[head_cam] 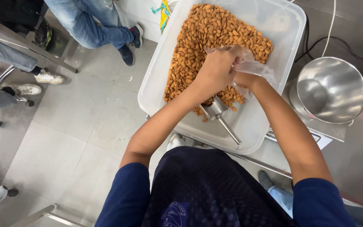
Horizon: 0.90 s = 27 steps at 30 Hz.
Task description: The person scoops almonds from a large bin using a metal scoop and pours them into a plastic bag on a digital scale, adjusting the amount by hand until a target weight is reached.
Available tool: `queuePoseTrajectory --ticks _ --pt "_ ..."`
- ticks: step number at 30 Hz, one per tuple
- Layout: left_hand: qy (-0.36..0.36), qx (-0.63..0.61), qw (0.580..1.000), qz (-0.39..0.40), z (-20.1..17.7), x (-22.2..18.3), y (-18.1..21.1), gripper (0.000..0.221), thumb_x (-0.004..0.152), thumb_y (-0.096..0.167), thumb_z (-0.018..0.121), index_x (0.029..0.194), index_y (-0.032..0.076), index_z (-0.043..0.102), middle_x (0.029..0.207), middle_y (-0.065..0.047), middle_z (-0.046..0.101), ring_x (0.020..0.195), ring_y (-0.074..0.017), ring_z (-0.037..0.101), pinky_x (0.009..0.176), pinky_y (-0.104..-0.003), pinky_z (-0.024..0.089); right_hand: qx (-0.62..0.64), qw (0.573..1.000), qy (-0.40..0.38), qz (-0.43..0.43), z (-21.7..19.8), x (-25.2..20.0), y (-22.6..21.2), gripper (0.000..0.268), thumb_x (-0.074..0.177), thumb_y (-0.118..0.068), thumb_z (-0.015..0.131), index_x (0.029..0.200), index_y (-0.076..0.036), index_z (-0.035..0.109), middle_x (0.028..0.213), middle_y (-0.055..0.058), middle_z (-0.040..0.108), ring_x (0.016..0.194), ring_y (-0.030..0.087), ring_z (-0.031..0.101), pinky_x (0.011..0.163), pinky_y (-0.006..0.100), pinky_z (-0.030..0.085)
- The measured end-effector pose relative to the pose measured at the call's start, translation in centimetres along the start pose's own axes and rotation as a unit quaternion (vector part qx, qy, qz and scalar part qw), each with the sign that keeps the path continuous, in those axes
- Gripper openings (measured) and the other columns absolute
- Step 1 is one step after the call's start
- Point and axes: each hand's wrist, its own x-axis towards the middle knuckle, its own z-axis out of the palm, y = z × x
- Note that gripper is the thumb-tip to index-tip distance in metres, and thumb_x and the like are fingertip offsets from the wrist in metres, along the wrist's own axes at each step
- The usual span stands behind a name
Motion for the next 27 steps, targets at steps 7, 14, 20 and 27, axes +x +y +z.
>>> queuePoseTrajectory --ticks 7,14,20,27 --pt "0.100 -0.276 0.953 -0.077 -2.0 1.6 -5.4 0.031 0.096 0.028 0.078 0.117 0.006 0.074 0.112 -0.010 0.074 0.105 -0.0241 0.072 0.094 -0.039 0.058 0.218 0.971 0.023 -0.091 -6.1 -7.2 -11.4 0.067 0.092 -0.038 0.072 0.145 -0.016 0.039 0.136 0.011 0.057 0.115 0.025 0.065 0.107 0.046 0.045" --pt "0.057 -0.430 0.812 -0.391 -0.3 2.5 -8.1 0.111 0.071 0.083 0.062 0.149 0.008 0.039 0.146 -0.032 0.045 0.133 -0.0480 0.053 0.106 -0.062 0.043 0.243 0.941 0.121 -0.202 -4.4 -6.9 -10.3 0.081 0.094 -0.042 0.076 0.159 -0.019 0.033 0.146 0.010 0.060 0.116 0.023 0.071 0.118 0.051 0.041" --pt "-0.009 -0.455 0.792 -0.407 1.7 1.5 -9.0 0.119 0.067 0.089 0.057 0.146 0.001 0.050 0.143 -0.032 0.055 0.130 -0.0520 0.055 0.105 -0.063 0.041 0.058 0.968 0.186 -0.161 -3.5 -6.6 -11.3 0.084 0.094 -0.027 0.082 0.161 -0.014 0.035 0.132 0.011 0.064 0.115 0.023 0.067 0.108 0.046 0.051" --pt "0.033 -0.486 0.766 -0.420 2.4 1.1 -8.9 0.088 0.069 0.081 0.070 0.112 0.004 0.064 0.101 -0.018 0.068 0.099 -0.0353 0.069 0.091 -0.051 0.055 -0.081 0.964 0.134 -0.216 -3.7 -6.7 -14.1 0.072 0.092 -0.030 0.076 0.150 -0.006 0.039 0.107 0.011 0.068 0.093 0.024 0.069 0.082 0.038 0.057"
